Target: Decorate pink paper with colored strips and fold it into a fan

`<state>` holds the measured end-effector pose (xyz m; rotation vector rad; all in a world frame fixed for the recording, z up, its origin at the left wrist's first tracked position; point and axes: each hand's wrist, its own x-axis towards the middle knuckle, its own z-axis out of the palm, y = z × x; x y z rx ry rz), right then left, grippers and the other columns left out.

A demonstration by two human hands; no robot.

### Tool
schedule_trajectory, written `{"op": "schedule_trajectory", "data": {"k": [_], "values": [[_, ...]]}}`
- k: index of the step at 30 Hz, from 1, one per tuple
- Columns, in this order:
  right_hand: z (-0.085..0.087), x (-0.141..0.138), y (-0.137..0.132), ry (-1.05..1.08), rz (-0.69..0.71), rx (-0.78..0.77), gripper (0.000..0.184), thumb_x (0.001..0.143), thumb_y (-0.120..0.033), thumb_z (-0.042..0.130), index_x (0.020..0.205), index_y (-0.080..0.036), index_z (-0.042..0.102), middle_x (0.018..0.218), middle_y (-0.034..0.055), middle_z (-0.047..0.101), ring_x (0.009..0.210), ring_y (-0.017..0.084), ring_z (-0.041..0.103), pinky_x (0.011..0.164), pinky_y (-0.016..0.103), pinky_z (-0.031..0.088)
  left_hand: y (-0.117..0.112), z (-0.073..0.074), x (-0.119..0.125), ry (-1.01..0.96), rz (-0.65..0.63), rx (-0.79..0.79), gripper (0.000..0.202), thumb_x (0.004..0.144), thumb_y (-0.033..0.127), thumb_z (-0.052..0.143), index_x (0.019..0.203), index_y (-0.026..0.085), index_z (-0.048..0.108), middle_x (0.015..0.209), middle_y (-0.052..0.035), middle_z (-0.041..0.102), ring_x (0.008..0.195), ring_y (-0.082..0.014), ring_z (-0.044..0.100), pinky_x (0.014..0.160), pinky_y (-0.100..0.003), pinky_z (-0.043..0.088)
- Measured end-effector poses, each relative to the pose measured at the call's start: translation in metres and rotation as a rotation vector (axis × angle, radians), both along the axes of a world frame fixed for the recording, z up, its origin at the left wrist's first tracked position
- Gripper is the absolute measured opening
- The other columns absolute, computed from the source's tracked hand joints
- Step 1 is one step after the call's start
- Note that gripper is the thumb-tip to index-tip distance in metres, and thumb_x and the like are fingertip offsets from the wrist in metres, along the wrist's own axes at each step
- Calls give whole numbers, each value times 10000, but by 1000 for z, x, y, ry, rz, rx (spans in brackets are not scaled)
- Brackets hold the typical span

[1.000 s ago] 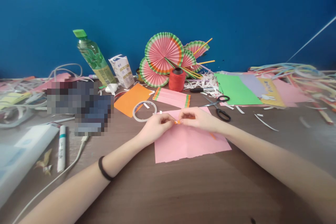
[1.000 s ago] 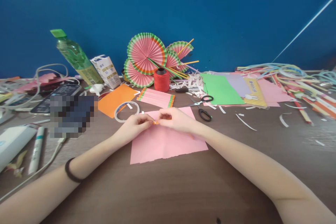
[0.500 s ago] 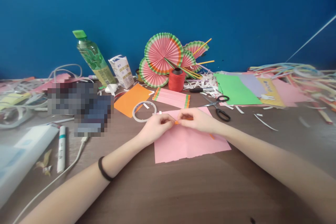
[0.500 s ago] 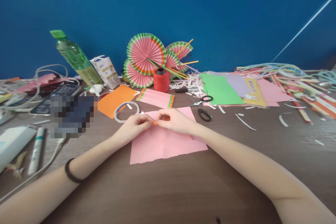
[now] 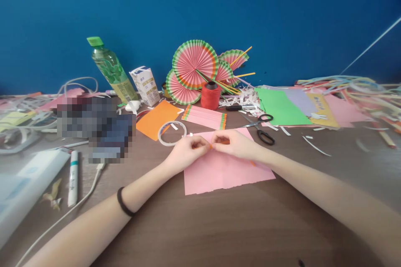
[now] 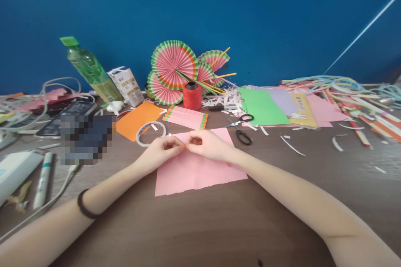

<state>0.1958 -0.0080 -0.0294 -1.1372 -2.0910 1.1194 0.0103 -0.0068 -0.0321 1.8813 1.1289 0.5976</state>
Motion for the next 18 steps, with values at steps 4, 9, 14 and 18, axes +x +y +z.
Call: {"op": "schedule_trajectory", "data": {"k": [4, 9, 14, 18], "values": [[0, -1, -1, -2, 11, -1, 83, 765, -204, 504, 693, -170, 527, 713, 0, 578, 670, 123, 515, 643, 255, 405, -1, 0, 1, -8, 13, -2, 187, 726, 326, 530, 695, 157, 606, 608, 15, 563, 578, -115, 506, 576, -237, 406], [11, 4, 1, -96, 18, -38, 106, 761, -232, 528, 749, -161, 605, 721, 14, 616, 656, 127, 521, 620, 254, 400, -2, 1, 0, -41, 17, -24, 125, 714, 245, 510, 666, 158, 585, 623, 11, 587, 599, -119, 539, 594, -232, 430], [25, 13, 3, -117, 27, -158, 299, 813, -332, 452, 638, -149, 610, 580, 7, 570, 581, 121, 509, 617, 263, 391, -2, 4, -2, -58, 40, 6, 119, 736, 241, 504, 701, 159, 582, 687, 0, 631, 638, -126, 564, 620, -239, 447], [29, 20, 7, -129, 21, -211, 227, 767, -334, 517, 724, -150, 643, 592, -1, 562, 559, 111, 487, 583, 254, 381, -5, 6, 0, -14, 36, 135, 130, 768, 252, 494, 743, 170, 592, 744, -9, 645, 691, -134, 571, 663, -255, 442]]}}
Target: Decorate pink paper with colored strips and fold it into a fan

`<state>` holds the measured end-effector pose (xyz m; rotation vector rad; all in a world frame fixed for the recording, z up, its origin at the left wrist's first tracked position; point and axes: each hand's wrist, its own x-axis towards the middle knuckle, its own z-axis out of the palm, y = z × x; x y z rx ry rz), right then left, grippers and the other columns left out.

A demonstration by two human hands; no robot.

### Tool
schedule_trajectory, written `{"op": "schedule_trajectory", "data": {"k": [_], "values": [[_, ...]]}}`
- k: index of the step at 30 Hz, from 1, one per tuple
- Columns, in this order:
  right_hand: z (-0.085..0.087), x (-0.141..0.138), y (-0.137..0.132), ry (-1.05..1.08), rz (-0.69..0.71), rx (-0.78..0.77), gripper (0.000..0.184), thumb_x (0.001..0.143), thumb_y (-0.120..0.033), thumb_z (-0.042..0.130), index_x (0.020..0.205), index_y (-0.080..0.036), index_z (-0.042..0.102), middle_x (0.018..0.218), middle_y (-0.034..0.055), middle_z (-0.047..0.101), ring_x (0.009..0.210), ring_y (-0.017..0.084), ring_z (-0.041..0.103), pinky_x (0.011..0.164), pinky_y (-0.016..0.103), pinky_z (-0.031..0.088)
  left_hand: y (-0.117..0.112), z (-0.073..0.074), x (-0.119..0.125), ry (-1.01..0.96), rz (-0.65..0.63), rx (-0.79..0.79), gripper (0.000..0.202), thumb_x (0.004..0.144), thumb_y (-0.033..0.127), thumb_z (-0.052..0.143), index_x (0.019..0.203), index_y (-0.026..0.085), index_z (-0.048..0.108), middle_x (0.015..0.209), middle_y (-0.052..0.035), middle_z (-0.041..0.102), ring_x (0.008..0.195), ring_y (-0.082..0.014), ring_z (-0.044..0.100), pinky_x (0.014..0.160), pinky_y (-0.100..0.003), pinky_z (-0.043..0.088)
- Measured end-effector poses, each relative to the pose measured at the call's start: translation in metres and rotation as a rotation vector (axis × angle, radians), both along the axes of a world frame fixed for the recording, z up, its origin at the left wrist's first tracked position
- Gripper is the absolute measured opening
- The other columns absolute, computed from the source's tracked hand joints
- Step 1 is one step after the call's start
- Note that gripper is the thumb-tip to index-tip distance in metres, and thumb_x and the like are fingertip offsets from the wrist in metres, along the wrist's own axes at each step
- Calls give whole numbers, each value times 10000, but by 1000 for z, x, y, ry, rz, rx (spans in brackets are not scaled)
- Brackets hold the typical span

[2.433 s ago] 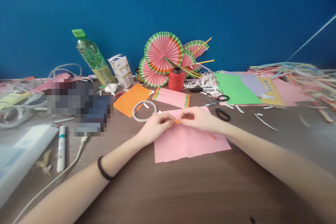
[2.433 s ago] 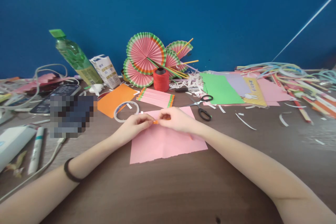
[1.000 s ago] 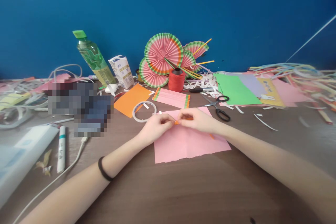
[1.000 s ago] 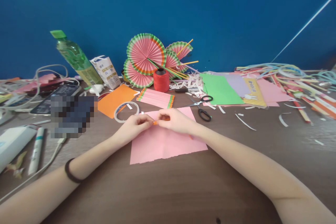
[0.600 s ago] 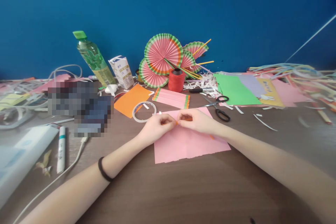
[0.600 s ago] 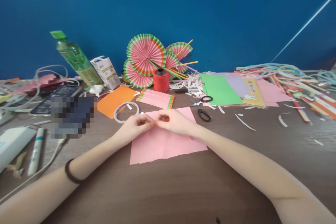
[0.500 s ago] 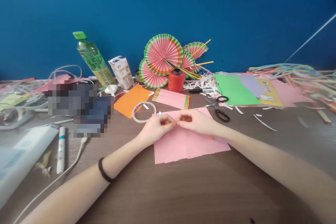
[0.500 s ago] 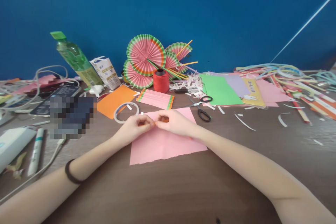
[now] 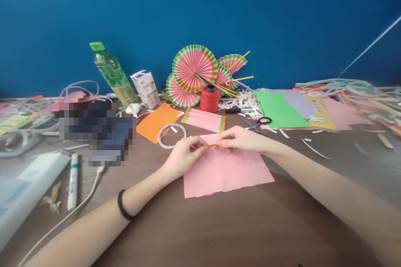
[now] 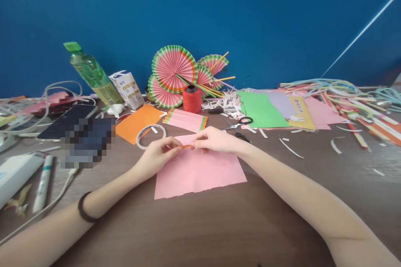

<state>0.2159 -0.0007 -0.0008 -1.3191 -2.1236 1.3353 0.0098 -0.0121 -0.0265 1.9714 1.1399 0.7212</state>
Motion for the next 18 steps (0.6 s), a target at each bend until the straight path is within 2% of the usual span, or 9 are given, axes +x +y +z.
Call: {"op": "schedule_trajectory", "data": {"k": [4, 7, 10, 13, 18], "values": [[2, 4, 2, 51, 30, -25, 178, 720, -295, 562, 767, -147, 648, 642, 2, 566, 581, 102, 486, 572, 236, 388, 0, 2, 0, 29, -79, 0, 107, 747, 208, 522, 816, 180, 599, 772, -7, 644, 688, -126, 568, 649, -251, 436], [3, 4, 2, 14, 4, 5, 148, 696, -281, 571, 720, -146, 628, 599, -7, 550, 544, 95, 476, 528, 223, 372, 6, 6, -3, 22, -188, -122, 185, 712, 197, 574, 895, 177, 591, 748, -3, 643, 678, -120, 571, 654, -251, 435], [1, 4, 1, -32, -18, 42, 143, 689, -285, 569, 707, -150, 613, 597, -7, 556, 518, 90, 471, 488, 213, 352, 11, 10, -7, -11, -266, -242, 263, 691, 261, 620, 932, 165, 582, 762, -13, 642, 710, -127, 577, 682, -261, 436], [2, 5, 1, -52, -11, 61, 169, 694, -311, 571, 725, -150, 612, 606, -2, 565, 528, 95, 488, 493, 213, 362, 14, 14, -9, -46, -271, -306, 241, 750, 309, 553, 930, 152, 581, 829, -38, 636, 754, -129, 574, 700, -264, 438], [8, 12, 3, -142, 53, 65, 211, 711, -340, 548, 766, -156, 636, 626, 11, 595, 555, 108, 513, 538, 224, 387, 16, 19, -12, 34, -243, -317, 192, 743, 275, 528, 877, 144, 571, 770, -22, 602, 655, -110, 543, 579, -219, 420]]}}
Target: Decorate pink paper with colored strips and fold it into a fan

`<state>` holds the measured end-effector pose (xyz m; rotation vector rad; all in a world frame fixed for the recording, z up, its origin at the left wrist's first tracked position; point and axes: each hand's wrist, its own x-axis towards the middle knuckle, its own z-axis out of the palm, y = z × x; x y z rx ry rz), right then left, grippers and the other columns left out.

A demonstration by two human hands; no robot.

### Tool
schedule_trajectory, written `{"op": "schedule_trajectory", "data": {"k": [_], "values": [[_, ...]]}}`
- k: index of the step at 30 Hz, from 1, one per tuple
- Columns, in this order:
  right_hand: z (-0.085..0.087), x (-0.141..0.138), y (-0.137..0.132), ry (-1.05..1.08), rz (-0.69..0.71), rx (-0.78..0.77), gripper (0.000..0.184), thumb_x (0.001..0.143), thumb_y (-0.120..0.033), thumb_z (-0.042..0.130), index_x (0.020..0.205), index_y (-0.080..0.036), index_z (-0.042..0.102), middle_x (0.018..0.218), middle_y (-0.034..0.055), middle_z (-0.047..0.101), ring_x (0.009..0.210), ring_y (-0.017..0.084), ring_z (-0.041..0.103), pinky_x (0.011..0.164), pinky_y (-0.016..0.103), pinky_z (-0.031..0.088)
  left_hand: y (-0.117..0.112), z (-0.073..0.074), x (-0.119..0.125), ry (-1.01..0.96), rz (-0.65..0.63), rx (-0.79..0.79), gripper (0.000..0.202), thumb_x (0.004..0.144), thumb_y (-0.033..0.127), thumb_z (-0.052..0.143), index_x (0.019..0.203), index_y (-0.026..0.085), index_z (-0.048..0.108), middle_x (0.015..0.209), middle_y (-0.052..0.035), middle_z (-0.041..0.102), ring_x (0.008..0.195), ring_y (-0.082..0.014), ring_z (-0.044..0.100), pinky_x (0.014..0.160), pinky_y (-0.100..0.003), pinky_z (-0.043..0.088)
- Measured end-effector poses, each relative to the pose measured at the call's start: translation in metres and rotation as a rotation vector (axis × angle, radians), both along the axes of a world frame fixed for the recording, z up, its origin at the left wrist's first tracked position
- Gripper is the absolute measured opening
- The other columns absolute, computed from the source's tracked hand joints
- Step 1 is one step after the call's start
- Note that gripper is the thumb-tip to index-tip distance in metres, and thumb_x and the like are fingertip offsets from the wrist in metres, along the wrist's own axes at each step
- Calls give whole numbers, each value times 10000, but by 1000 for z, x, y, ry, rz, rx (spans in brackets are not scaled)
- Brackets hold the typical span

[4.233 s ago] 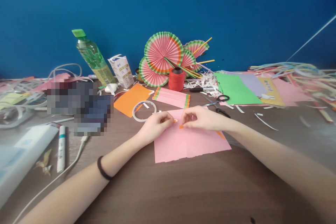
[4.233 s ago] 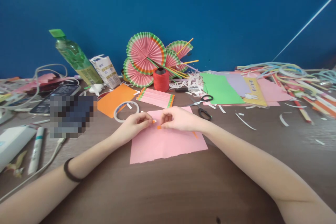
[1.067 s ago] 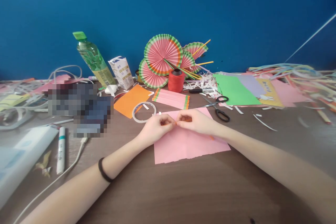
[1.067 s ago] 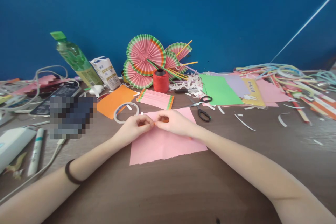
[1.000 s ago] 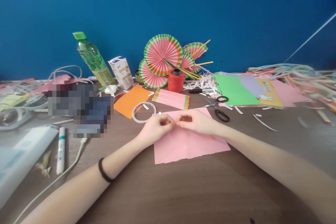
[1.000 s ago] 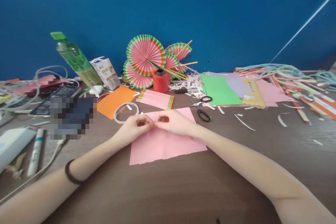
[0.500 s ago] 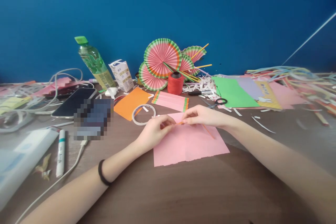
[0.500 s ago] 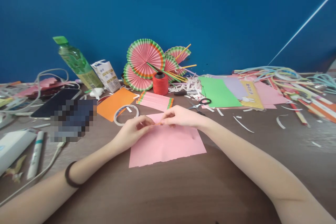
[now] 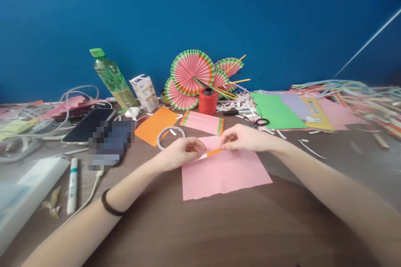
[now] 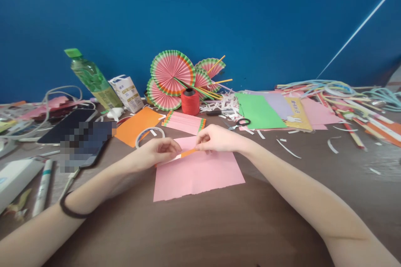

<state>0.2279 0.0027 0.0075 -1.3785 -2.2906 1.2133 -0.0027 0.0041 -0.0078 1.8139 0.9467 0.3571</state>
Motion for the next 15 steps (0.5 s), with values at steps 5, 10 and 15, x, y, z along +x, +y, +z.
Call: {"op": "schedule_trajectory", "data": {"k": [5, 10, 15], "values": [[2, 9, 4, -94, 21, -49, 211, 689, -355, 557, 703, -158, 630, 631, 7, 597, 566, 115, 514, 546, 225, 385, 3, 4, -6, 162, -16, 130, 151, 729, 243, 504, 827, 157, 580, 739, -14, 606, 666, -125, 557, 604, -226, 431], [-3, 12, 6, -194, 8, -27, 233, 696, -383, 544, 606, -169, 567, 584, -12, 550, 548, 110, 475, 514, 228, 334, 2, 4, -7, 282, -51, 223, 164, 744, 240, 488, 842, 164, 596, 748, -18, 619, 685, -138, 573, 617, -229, 435], [-1, 9, 4, -256, 9, 63, 396, 752, -524, 464, 594, -173, 561, 535, -28, 463, 482, 88, 376, 474, 240, 245, 0, 3, -7, 331, -48, 372, 167, 756, 193, 463, 803, 182, 624, 748, -6, 629, 665, -122, 561, 604, -216, 407]]}}
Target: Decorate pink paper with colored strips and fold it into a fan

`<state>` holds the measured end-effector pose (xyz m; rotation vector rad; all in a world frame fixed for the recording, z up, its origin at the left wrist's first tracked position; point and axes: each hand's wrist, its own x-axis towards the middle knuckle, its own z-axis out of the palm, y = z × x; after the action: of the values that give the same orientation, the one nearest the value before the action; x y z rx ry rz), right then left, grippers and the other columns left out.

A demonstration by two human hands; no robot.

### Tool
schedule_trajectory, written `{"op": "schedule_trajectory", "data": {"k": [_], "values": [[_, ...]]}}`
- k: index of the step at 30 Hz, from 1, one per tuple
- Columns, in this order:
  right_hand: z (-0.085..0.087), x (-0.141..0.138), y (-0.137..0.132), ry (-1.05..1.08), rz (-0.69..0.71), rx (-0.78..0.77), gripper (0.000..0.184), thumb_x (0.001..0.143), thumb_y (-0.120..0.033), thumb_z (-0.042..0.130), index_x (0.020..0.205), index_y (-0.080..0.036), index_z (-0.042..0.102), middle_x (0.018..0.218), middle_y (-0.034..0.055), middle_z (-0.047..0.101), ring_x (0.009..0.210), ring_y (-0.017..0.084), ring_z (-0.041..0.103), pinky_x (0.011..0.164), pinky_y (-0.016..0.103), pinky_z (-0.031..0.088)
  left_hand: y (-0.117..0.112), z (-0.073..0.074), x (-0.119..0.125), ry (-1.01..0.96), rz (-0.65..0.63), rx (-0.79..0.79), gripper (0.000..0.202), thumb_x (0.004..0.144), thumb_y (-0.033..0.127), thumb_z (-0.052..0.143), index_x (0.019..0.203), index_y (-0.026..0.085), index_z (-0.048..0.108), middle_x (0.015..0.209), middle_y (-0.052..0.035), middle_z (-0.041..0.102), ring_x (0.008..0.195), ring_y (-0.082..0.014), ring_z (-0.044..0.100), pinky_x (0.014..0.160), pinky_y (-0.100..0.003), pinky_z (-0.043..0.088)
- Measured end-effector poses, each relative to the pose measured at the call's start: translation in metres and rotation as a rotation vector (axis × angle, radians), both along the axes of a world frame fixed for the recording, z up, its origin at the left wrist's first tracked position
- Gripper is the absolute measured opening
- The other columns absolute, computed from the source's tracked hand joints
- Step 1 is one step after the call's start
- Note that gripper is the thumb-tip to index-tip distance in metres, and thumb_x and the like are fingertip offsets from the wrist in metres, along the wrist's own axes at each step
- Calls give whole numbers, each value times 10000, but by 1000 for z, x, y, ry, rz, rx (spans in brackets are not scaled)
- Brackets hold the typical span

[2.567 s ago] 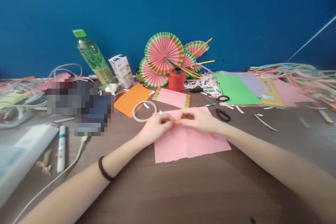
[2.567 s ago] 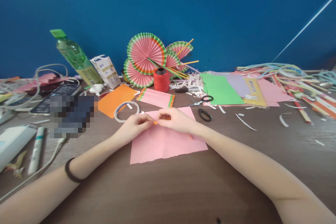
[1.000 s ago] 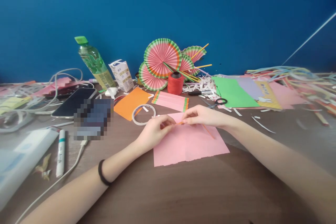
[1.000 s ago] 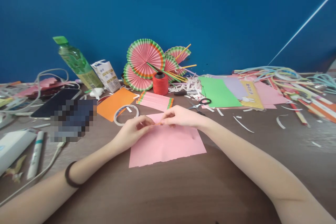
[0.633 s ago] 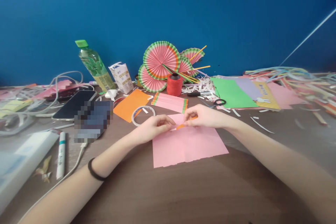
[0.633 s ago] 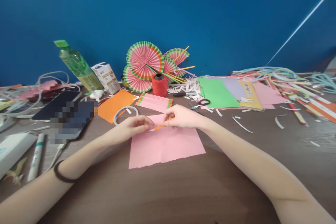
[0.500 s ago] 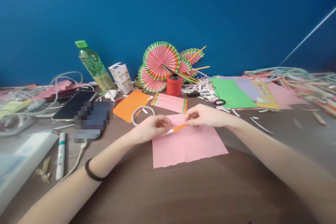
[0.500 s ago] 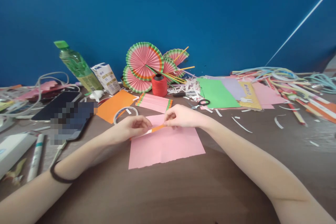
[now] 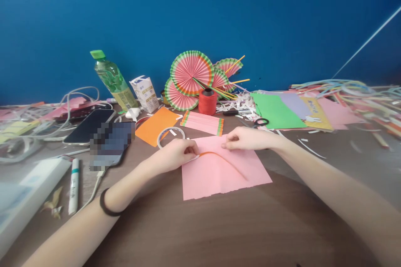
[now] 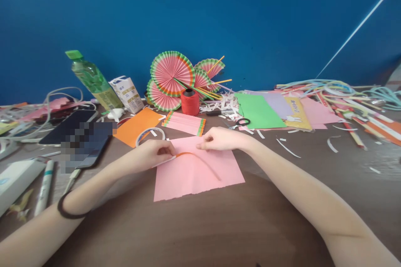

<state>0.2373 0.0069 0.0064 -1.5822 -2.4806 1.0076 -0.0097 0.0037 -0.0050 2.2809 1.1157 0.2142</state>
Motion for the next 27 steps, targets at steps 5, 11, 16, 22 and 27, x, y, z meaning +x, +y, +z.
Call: {"op": "schedule_trajectory", "data": {"k": [5, 11, 16, 22, 27], "values": [[3, -7, -6, 9, 38, -16, 412, 731, -571, 479, 656, -180, 585, 641, -6, 562, 553, 110, 462, 499, 233, 288, 0, 1, 0, 4, -10, 17, 175, 753, 179, 459, 795, 185, 629, 714, 4, 618, 628, -113, 543, 582, -210, 396], [2, -13, -10, -13, 111, -22, 214, 726, -371, 518, 644, -182, 575, 741, 2, 609, 633, 124, 514, 530, 222, 322, -2, -6, 4, -1, 43, 42, 113, 746, 190, 462, 697, 175, 563, 681, 4, 590, 610, -121, 534, 563, -221, 389], [3, -12, -8, -26, 83, -82, 391, 801, -452, 389, 561, -173, 523, 594, 0, 580, 537, 113, 484, 522, 231, 321, -3, -17, 7, 12, 84, 133, 56, 723, 152, 464, 715, 179, 512, 693, -2, 566, 630, -135, 522, 557, -231, 377], [-3, -13, -7, -231, -90, 77, 376, 747, -501, 440, 551, -184, 491, 577, 1, 562, 508, 125, 475, 468, 242, 265, -1, -17, 8, 85, 59, 181, 78, 718, 138, 448, 686, 184, 502, 757, -15, 562, 696, -154, 527, 614, -254, 387], [-10, -11, -3, -254, -168, 293, 269, 712, -469, 499, 669, -203, 513, 733, 7, 597, 648, 154, 522, 497, 232, 268, 0, -14, 6, 101, 9, 189, 75, 738, 164, 455, 712, 188, 521, 763, -12, 573, 717, -160, 536, 635, -256, 395]]}}
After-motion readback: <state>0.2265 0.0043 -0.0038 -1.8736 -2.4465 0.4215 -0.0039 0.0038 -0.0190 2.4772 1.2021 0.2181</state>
